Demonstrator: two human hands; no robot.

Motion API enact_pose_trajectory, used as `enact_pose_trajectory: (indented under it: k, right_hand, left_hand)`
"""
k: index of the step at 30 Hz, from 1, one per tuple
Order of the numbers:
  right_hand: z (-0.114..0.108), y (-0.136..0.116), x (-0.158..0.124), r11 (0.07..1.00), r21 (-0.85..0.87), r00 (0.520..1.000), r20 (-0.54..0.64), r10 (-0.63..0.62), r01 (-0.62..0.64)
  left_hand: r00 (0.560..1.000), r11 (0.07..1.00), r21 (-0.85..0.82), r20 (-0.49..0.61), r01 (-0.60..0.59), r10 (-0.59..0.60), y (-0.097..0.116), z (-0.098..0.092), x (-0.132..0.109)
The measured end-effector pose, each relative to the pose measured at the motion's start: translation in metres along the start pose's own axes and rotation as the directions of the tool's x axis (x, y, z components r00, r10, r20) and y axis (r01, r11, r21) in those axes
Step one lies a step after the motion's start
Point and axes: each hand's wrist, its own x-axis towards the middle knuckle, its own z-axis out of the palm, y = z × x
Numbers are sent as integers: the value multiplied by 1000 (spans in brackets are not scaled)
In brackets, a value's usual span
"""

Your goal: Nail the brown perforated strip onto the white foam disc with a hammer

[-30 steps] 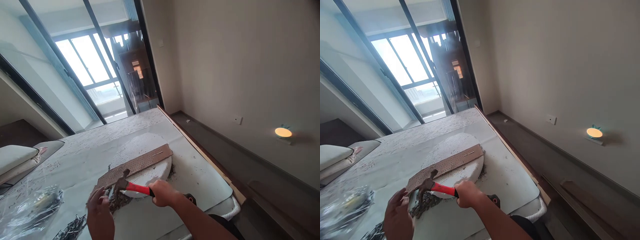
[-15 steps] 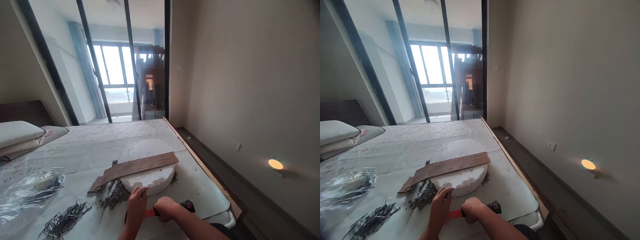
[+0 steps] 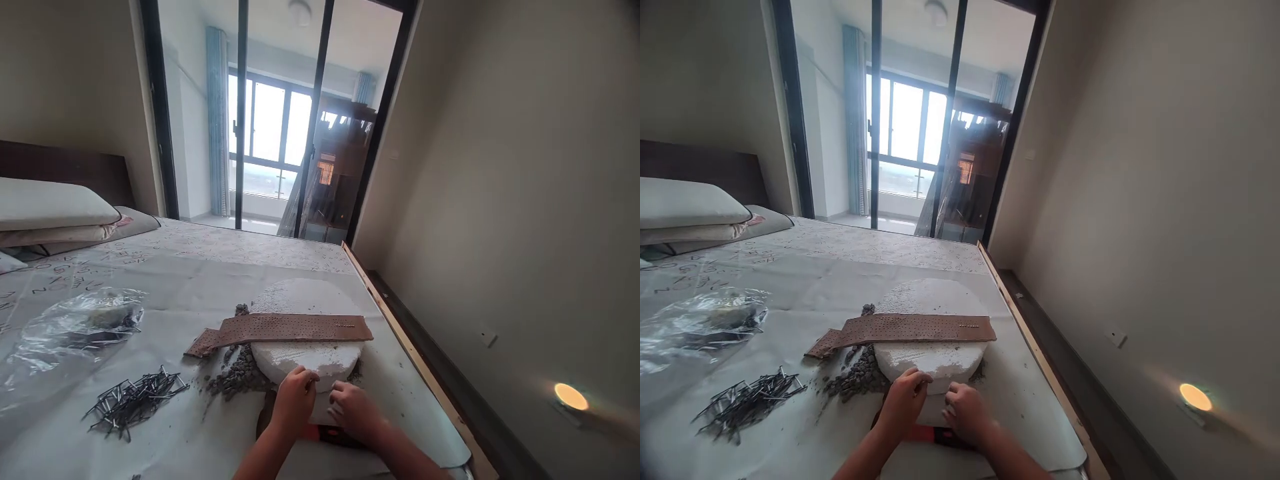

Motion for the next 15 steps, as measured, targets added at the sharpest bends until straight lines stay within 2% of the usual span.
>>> enact_pose_trajectory:
  k: [3, 5, 7, 10, 15]
  right_hand:
    - [-41, 28, 12, 998, -61, 994, -111, 21, -28]
    - [-64, 52, 29, 982, -169, 990, -124, 62, -83]
    - [-80, 72, 51, 944, -300, 990, -74, 118, -135]
    - [-88, 91, 88, 922, -358, 988, -30, 150, -151]
    - [-78, 95, 135, 906, -410, 988, 58, 142, -106]
  left_hand:
    - [996, 997, 57, 69, 44, -48, 0, -2, 8]
    - [992, 989, 132, 104, 59, -73, -1, 0, 14]
    - [991, 975, 215, 111, 54, -79, -1, 5, 21]
    - [994, 957, 289, 88, 40, -69, 3, 16, 31]
    - [985, 964, 258, 132, 70, -107, 11, 32, 42]
